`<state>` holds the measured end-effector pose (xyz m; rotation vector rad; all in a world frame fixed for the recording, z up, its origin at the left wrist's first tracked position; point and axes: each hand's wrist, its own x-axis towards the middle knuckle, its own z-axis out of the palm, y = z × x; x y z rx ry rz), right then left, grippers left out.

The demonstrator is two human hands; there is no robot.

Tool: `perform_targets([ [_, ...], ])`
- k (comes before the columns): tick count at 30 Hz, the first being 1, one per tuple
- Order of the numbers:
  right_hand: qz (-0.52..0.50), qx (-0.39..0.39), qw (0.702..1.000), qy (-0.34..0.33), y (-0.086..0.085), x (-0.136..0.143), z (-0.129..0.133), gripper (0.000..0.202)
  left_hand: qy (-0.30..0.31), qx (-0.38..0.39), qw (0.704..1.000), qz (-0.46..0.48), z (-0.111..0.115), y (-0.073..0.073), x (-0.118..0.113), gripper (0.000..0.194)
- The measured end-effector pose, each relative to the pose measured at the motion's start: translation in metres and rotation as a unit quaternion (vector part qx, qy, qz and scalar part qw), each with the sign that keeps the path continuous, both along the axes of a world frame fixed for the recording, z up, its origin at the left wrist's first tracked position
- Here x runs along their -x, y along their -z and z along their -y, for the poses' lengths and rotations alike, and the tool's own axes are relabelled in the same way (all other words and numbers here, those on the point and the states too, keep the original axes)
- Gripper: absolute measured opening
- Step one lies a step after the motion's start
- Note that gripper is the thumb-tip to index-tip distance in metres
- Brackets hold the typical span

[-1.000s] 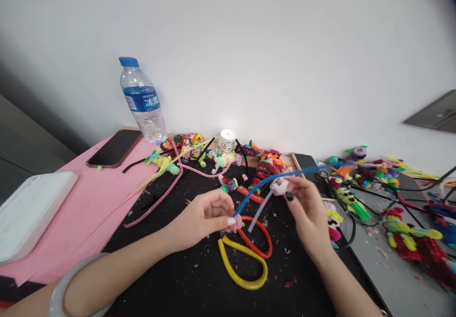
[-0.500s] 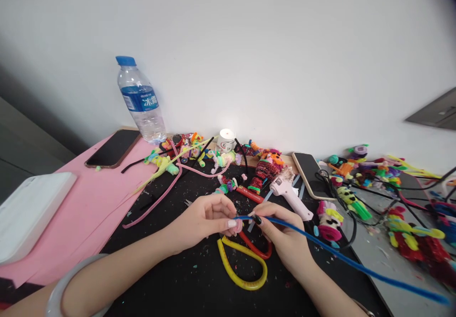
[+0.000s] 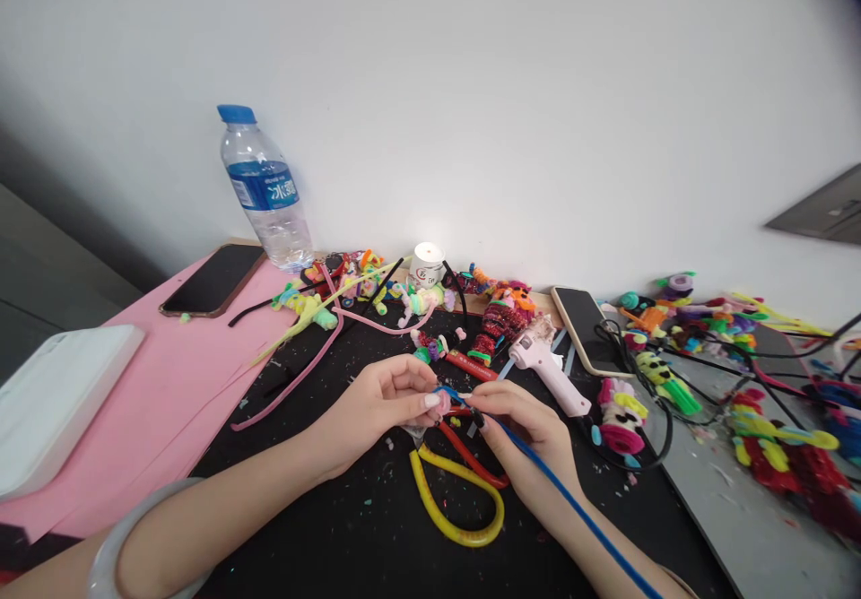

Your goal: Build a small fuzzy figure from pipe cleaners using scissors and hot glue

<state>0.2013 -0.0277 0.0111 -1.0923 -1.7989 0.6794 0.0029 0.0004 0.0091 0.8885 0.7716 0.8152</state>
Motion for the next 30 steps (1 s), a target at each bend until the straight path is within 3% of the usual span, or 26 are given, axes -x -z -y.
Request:
perform_targets([
  [15,0.037,-0.036,0.998,0.031,0.002,0.006,0.006,0.009,-0.022,0.007,1.000,0.006,0.003,-0.002,-0.002,0.015],
  [30,0.036,-0.055,0.998,0.006,0.009,0.008,0.007,0.015,-0.039,0.010,0.999,0.001,0.003,-0.001,-0.004,0.015],
])
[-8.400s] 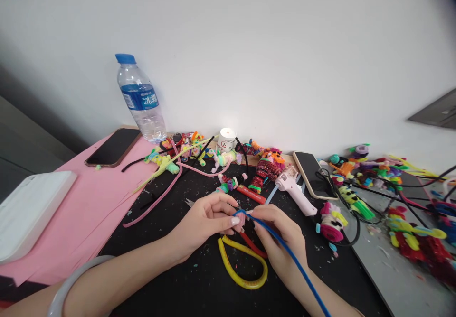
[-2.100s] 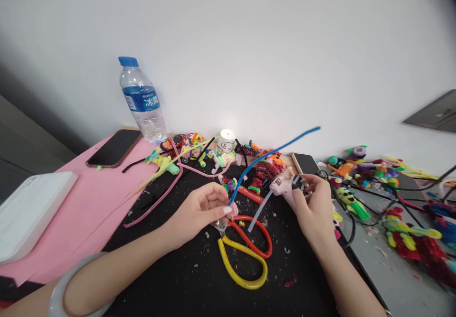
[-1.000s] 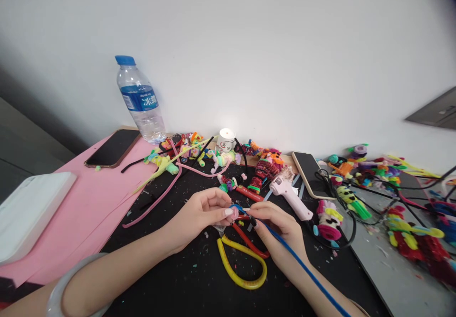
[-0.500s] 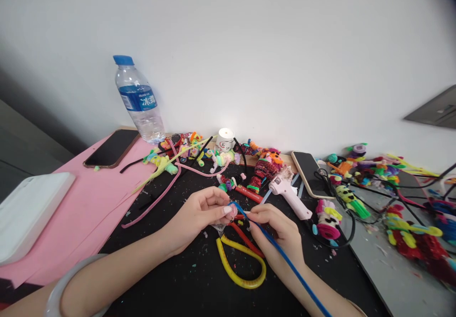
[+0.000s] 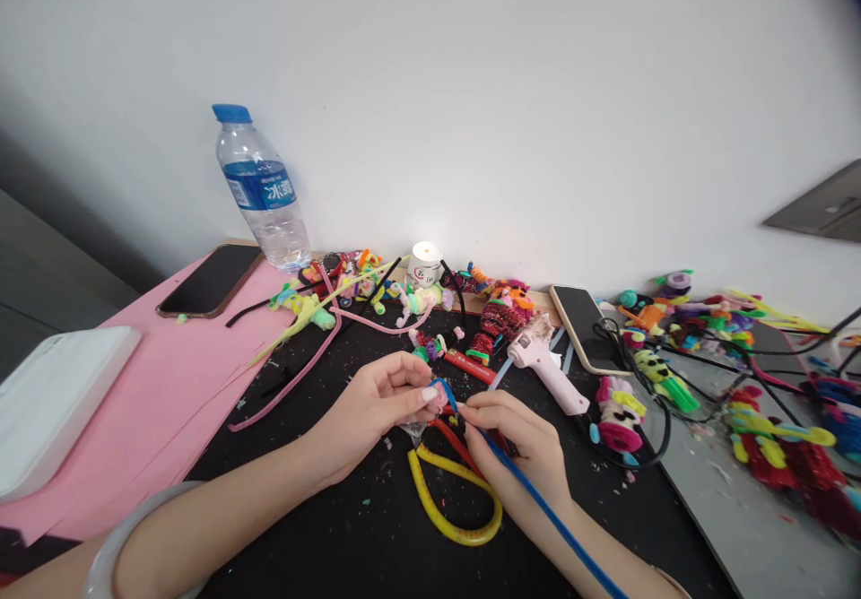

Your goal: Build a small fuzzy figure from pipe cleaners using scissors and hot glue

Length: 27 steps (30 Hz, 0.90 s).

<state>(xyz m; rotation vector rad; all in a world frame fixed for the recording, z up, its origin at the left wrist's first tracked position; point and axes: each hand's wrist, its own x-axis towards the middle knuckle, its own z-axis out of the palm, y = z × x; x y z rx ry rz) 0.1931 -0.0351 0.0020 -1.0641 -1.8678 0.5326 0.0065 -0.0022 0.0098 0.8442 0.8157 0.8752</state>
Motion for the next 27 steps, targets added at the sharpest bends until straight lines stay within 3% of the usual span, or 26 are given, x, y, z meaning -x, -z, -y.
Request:
perform_targets([
  [18,-0.020,0.009,1.000,-0.007,-0.0023,0.0037,0.0008,0.015,-0.026,-0.049,0.996,-0.069,0.0022,0.0045,-0.0011,0.019],
  [27,-0.033,0.007,0.999,-0.021,0.0013,0.0061,0.0002,0.014,-0.040,-0.032,0.998,-0.049,0.0072,0.0046,-0.0043,0.018],
])
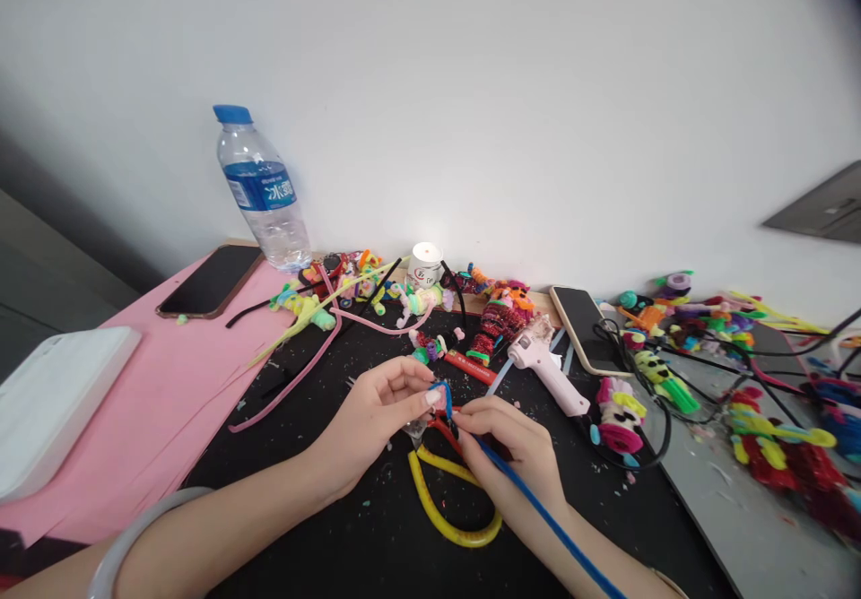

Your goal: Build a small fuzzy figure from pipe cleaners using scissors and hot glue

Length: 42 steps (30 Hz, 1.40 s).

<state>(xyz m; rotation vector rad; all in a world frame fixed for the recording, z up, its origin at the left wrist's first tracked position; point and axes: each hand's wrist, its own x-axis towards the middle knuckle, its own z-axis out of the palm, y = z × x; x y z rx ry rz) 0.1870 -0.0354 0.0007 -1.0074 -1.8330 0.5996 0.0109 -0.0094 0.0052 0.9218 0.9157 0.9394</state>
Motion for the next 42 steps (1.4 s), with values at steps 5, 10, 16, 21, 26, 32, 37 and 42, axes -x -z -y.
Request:
perform_targets([
  [5,0.004,0.001,1.000,0.001,0.0008,0.0008,-0.0002,0.015,-0.001,0.001,1.000,0.007,0.0019,0.0011,-0.0025,0.019],
  [10,-0.004,-0.002,1.000,0.000,0.0033,0.0021,-0.0006,0.015,-0.009,0.008,1.000,0.004,0.0040,-0.0006,-0.0042,0.019],
  [16,-0.021,0.011,1.000,0.008,0.0006,0.0049,0.0015,0.017,-0.019,0.009,1.000,-0.014,0.0051,-0.0054,-0.0055,0.019],
  [21,0.000,0.009,1.000,-0.007,-0.0013,0.0037,0.0010,0.016,-0.026,0.000,0.999,-0.029,0.0053,-0.0050,-0.0062,0.018],
  [26,-0.001,0.008,1.000,-0.006,0.0002,0.0027,-0.0002,0.016,-0.020,-0.005,0.999,-0.026,0.0040,-0.0044,-0.0063,0.018],
  [32,0.006,0.021,0.999,0.033,0.0016,0.0008,-0.0011,0.015,-0.021,0.006,1.000,-0.008,0.0026,-0.0050,-0.0052,0.019],
  [37,0.013,0.041,0.999,0.032,-0.0003,0.0013,-0.0013,0.014,-0.016,0.014,1.000,-0.006,0.0041,-0.0055,-0.0053,0.020],
  [42,0.007,0.044,0.999,0.021,-0.0027,0.0026,-0.0015,0.014,-0.022,0.006,1.000,-0.012,0.0044,-0.0054,-0.0060,0.020],
])
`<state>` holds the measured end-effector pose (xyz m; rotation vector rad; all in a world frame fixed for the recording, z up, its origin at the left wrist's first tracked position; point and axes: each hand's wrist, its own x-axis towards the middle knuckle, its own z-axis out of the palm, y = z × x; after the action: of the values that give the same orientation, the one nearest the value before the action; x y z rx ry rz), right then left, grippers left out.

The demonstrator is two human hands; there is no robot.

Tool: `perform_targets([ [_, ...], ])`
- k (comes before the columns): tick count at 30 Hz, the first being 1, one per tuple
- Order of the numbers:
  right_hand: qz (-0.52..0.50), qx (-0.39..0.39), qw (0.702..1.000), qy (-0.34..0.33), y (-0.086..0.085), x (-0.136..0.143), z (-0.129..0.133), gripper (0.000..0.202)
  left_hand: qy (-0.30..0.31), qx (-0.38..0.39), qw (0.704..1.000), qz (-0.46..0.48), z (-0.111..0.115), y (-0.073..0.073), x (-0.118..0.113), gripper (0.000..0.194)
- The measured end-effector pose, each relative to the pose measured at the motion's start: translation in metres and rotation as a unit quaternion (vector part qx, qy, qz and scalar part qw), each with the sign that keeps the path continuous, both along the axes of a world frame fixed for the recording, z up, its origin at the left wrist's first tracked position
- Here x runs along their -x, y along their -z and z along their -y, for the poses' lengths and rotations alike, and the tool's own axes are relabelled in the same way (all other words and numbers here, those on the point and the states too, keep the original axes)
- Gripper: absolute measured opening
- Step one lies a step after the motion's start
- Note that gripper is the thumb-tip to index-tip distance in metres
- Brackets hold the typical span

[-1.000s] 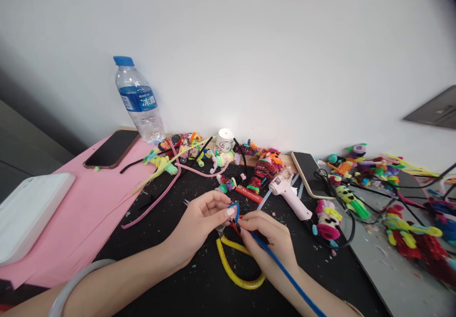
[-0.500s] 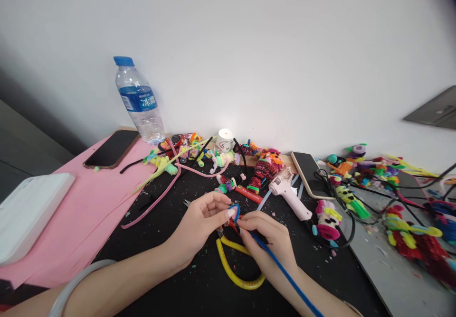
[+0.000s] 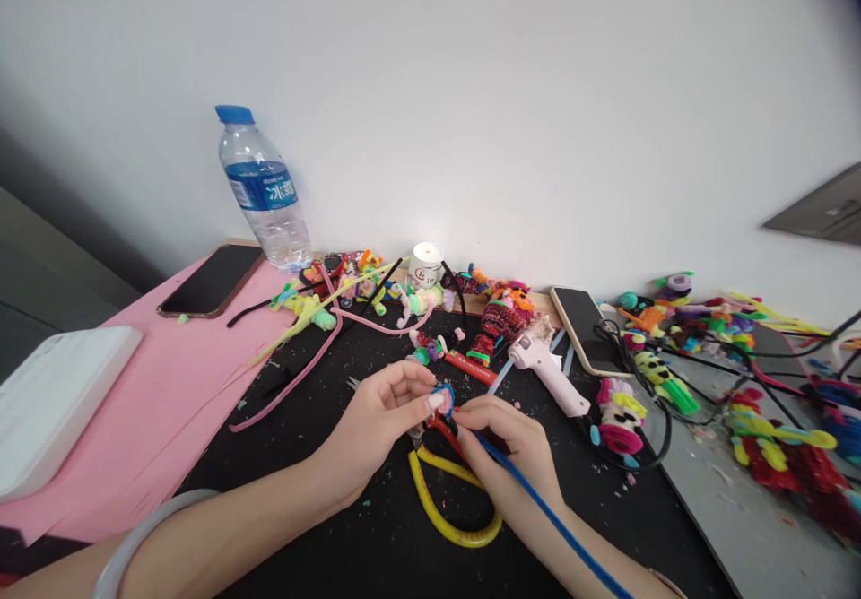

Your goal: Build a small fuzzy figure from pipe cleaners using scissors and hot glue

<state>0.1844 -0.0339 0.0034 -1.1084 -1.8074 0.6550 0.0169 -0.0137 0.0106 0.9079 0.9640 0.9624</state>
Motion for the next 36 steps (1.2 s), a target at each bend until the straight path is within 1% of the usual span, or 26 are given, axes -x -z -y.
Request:
perform_targets([
  [7,-0.019,0.002,1.000,-0.005,0.003,0.000,0.000,0.012,-0.004,-0.007,1.000,-0.007,0.001,0.002,0.000,0.021],
  [17,-0.013,-0.001,1.000,-0.021,0.001,0.000,0.000,0.015,0.009,-0.009,1.000,-0.007,0.001,0.003,0.000,0.018],
  [21,-0.020,0.022,0.999,-0.012,0.001,-0.001,-0.001,0.015,0.025,-0.002,1.000,0.005,-0.001,0.003,0.001,0.018],
  [26,-0.033,0.086,0.995,0.023,-0.006,-0.004,-0.003,0.011,0.054,-0.011,0.998,0.016,-0.006,0.002,0.004,0.017],
  [30,-0.045,0.103,0.993,0.037,-0.008,-0.005,-0.004,0.009,0.055,-0.030,0.998,-0.016,-0.010,0.002,0.008,0.018],
  [36,-0.066,0.140,0.986,0.063,-0.004,-0.009,-0.004,0.008,0.040,-0.070,0.992,-0.098,-0.016,0.003,0.014,0.016],
])
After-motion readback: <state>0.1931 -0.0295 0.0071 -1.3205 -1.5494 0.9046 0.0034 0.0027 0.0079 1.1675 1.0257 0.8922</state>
